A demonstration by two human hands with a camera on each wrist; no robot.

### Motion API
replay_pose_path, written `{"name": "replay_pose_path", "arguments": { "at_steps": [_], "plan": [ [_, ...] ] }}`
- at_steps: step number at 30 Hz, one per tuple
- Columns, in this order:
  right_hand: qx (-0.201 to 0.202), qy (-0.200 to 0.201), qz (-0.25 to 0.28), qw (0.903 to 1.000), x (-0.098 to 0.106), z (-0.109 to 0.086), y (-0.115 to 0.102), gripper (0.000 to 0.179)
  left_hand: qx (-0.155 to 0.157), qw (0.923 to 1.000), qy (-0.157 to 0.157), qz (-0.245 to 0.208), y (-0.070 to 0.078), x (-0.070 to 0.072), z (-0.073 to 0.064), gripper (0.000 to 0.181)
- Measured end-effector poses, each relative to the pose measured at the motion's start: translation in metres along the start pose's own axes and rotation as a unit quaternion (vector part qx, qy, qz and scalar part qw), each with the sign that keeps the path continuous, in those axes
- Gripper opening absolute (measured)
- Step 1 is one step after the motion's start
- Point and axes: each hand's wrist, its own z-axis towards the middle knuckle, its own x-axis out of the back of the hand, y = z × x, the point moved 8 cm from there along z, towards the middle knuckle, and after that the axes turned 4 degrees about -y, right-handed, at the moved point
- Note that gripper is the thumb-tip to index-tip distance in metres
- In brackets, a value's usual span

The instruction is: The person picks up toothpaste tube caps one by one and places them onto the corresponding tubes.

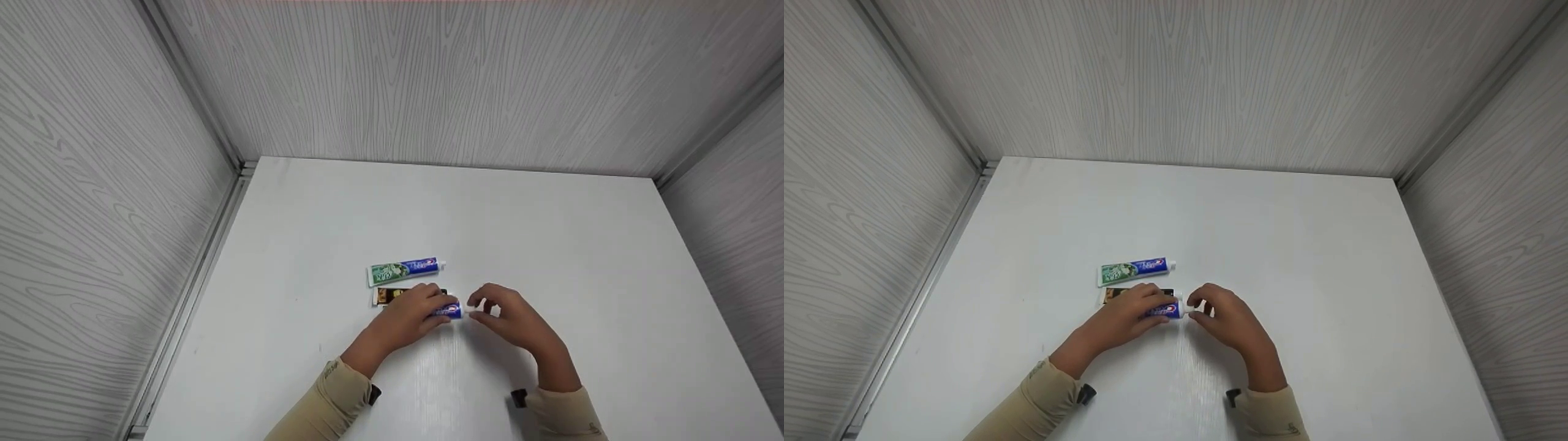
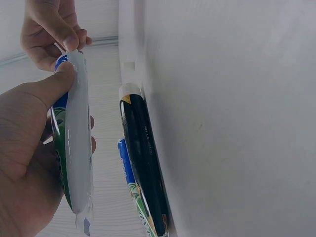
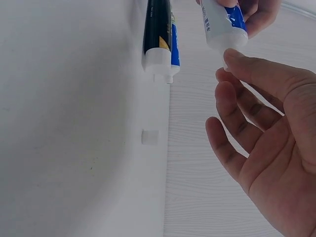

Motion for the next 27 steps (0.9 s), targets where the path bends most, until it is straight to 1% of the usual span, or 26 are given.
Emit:
{"name": "replay_pose_path", "arguments": {
  "at_steps": [6,16,22,27],
  "plan": [
    [-0.011,-0.002,-0.009,0.9999,0.0002,0.0002,0.0012,0.018,0.007,1.0000,-0.006,-0.004,-0.0014,-0.0023,0.0002,0.034],
    [-0.016,0.006,-0.034,0.9993,0.0007,-0.0009,0.0010,0.019,0.009,0.9999,-0.001,-0.008,-0.0012,-0.0030,0.0009,0.034],
    [-0.046,0.007,-0.041,0.9981,-0.0014,-0.0018,0.0056,0.019,0.003,1.0000,0.007,-0.001,0.0013,-0.0020,0.0001,0.033],
    [-0.060,0.005,-0.050,0.9970,-0.0023,-0.0020,0.0070,0.019,0.010,0.9999,0.004,0.002,-0.0001,-0.0037,0.0003,0.034]
  ]
}}
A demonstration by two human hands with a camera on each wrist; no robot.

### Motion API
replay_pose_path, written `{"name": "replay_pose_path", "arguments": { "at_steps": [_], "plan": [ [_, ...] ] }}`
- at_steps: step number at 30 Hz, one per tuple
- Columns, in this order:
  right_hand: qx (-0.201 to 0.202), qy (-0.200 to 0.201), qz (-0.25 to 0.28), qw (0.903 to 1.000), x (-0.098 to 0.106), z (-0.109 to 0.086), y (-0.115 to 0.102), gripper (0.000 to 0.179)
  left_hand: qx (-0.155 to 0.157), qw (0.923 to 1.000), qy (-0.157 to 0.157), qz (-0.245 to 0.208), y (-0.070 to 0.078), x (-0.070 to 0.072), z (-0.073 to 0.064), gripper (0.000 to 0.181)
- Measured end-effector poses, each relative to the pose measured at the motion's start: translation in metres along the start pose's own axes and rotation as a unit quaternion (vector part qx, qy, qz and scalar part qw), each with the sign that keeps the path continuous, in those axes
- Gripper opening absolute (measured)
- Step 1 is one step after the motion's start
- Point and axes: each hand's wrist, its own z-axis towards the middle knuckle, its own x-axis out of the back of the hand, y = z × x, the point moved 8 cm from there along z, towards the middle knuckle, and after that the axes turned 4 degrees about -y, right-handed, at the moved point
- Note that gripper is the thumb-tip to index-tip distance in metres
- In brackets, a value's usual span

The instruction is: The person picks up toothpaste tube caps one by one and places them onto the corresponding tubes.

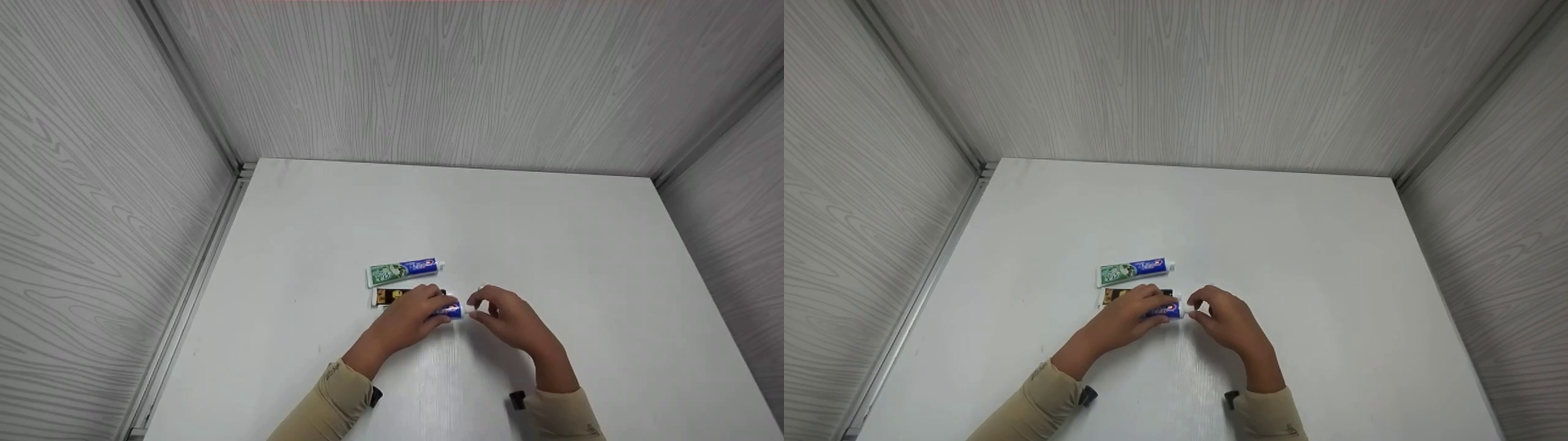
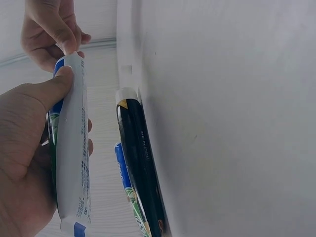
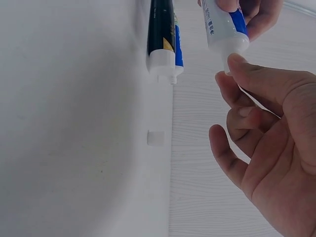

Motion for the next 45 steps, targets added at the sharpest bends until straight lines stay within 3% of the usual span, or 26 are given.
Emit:
{"name": "replay_pose_path", "arguments": {
  "at_steps": [10,23,30,35,45],
  "plan": [
    [0.016,-0.010,0.019,0.9996,-0.002,0.001,0.001,0.019,-0.007,1.0000,-0.001,0.001,-0.004,-0.005,0.000,0.030],
    [-0.001,-0.020,0.033,0.9992,-0.004,0.000,0.010,0.015,0.019,0.9987,-0.043,0.016,-0.010,-0.021,-0.003,0.040],
    [-0.010,-0.013,0.036,0.9992,-0.001,0.001,0.011,0.016,0.011,0.9979,-0.054,0.032,-0.011,-0.026,-0.002,0.032],
    [-0.041,0.023,0.016,0.9988,0.009,0.001,0.021,0.019,0.015,0.9986,-0.049,0.015,-0.014,-0.023,-0.001,0.032],
    [-0.055,0.064,-0.006,0.9964,0.023,-0.001,0.036,0.029,0.054,0.9975,-0.034,-0.032,-0.028,-0.004,0.006,0.033]
  ]
}}
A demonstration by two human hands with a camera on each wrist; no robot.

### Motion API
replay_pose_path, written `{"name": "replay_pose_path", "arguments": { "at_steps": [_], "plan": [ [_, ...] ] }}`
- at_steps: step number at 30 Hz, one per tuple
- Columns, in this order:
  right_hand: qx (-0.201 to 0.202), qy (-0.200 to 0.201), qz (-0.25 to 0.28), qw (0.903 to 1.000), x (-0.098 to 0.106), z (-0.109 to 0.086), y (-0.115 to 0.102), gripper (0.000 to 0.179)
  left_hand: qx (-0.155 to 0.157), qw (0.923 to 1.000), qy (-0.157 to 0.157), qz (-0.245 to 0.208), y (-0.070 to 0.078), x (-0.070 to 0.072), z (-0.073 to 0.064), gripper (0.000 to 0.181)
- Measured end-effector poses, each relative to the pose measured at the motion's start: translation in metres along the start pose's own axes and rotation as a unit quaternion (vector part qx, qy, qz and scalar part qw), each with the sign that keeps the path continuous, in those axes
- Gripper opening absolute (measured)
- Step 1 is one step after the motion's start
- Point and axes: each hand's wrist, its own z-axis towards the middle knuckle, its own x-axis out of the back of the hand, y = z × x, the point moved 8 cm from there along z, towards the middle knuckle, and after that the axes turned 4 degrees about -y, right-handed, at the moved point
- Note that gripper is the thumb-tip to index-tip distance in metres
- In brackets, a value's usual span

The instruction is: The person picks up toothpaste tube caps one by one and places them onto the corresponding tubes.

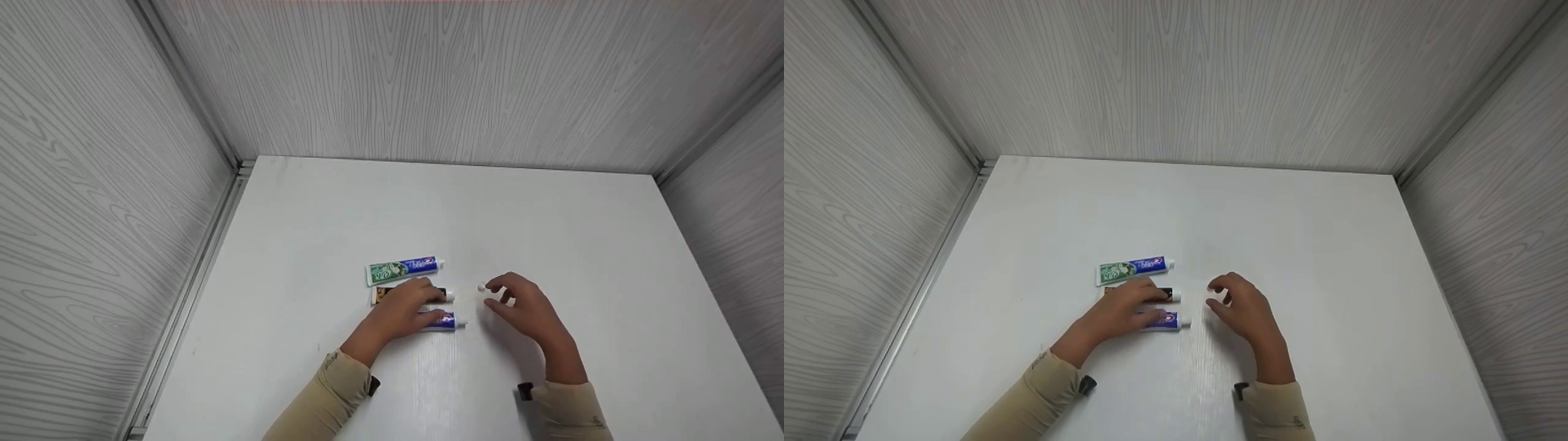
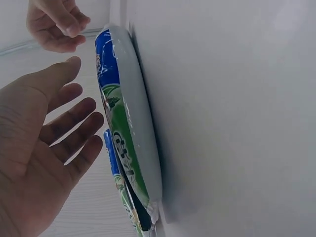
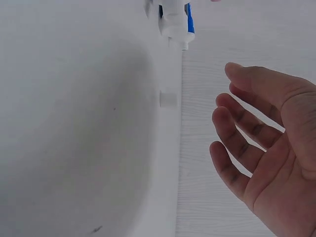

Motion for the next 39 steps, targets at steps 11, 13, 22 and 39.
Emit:
{"name": "replay_pose_path", "arguments": {
  "at_steps": [11,13,22,39],
  "plan": [
    [-0.041,0.016,-0.031,0.9986,0.002,0.009,0.018,0.032,0.017,0.9986,0.050,-0.009,-0.024,0.020,0.008,0.036],
    [-0.047,0.008,-0.031,0.9984,0.000,0.012,0.022,0.033,0.024,0.9981,0.056,-0.010,-0.031,0.022,0.010,0.037],
    [-0.080,-0.035,-0.029,0.9957,-0.008,0.021,0.034,0.036,0.044,0.9961,0.074,0.020,-0.053,0.029,0.020,0.041],
    [-0.095,-0.047,-0.041,0.9936,-0.015,0.036,0.037,0.030,0.090,0.9947,0.013,0.048,-0.082,0.017,0.034,0.057]
  ]
}}
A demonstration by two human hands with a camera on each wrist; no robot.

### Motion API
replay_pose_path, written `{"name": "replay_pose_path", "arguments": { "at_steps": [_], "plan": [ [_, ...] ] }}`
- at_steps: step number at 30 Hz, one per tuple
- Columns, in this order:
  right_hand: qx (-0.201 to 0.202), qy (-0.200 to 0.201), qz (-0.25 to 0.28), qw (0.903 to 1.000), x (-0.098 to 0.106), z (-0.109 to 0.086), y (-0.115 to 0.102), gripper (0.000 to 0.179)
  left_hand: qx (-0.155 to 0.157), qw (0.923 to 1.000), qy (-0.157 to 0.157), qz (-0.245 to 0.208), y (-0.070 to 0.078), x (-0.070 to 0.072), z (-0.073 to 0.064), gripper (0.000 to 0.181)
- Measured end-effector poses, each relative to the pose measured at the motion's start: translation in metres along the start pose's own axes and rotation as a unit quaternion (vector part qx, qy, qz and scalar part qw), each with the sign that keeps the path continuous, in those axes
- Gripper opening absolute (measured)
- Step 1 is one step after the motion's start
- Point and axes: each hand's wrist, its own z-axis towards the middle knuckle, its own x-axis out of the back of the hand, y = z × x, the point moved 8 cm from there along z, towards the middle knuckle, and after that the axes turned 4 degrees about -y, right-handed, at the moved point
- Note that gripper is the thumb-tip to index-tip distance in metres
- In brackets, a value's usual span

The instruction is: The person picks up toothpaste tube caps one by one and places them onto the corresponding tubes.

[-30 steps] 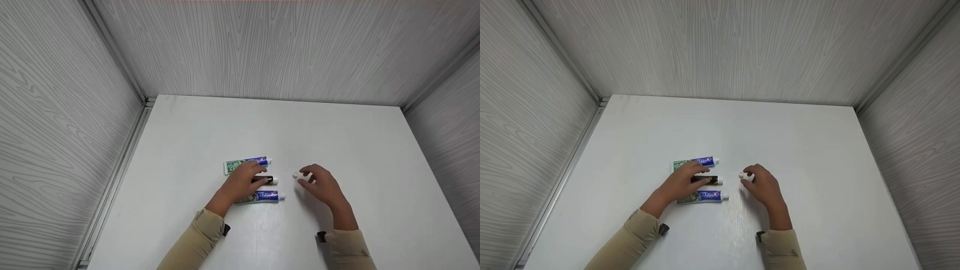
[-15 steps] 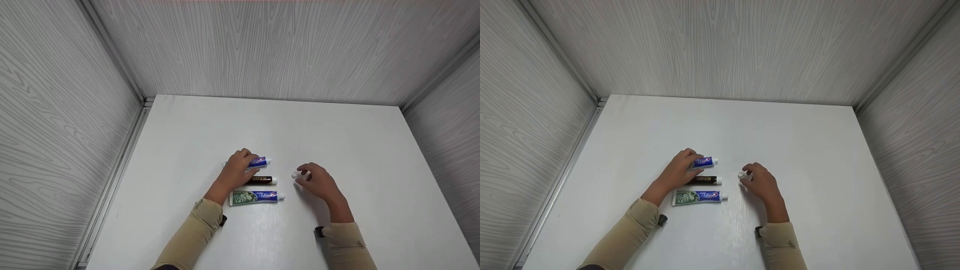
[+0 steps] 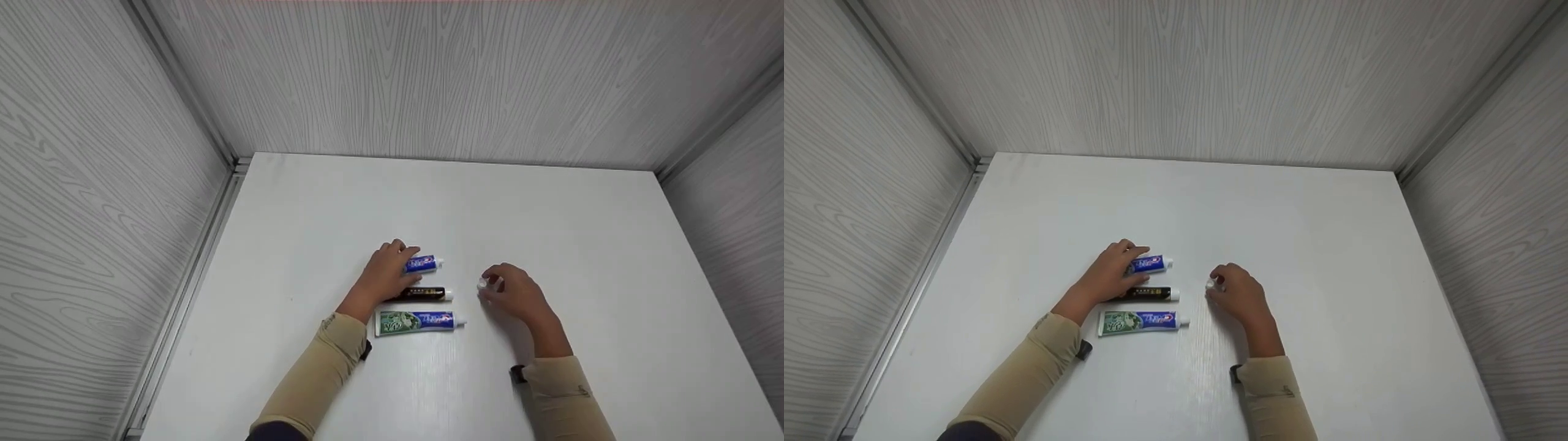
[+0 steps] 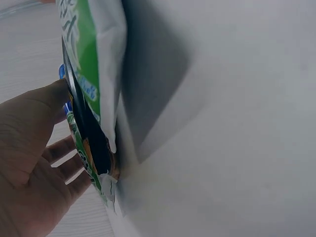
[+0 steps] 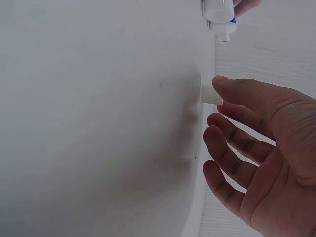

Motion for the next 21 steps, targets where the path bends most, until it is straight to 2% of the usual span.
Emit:
{"name": "replay_pose_path", "arguments": {
  "at_steps": [3,8,15,21],
  "plan": [
    [-0.002,-0.001,-0.005,1.0000,-0.0008,0.0022,0.0004,0.028,-0.007,0.9999,-0.009,0.002,-0.0001,-0.0027,0.0022,0.058],
    [-0.008,-0.006,0.004,0.9999,-0.0016,0.0041,0.0014,0.024,0.000,0.9996,-0.026,0.005,-0.0006,-0.0075,0.0059,0.056],
    [-0.012,-0.009,0.004,0.9999,-0.0027,0.0059,0.0011,0.015,0.012,0.9988,-0.027,0.039,0.0011,-0.0091,0.0064,0.045],
    [-0.011,-0.006,0.005,0.9999,-0.0028,0.0063,0.0011,0.013,0.012,0.9981,-0.031,0.052,0.0029,-0.0096,0.0035,0.045]
  ]
}}
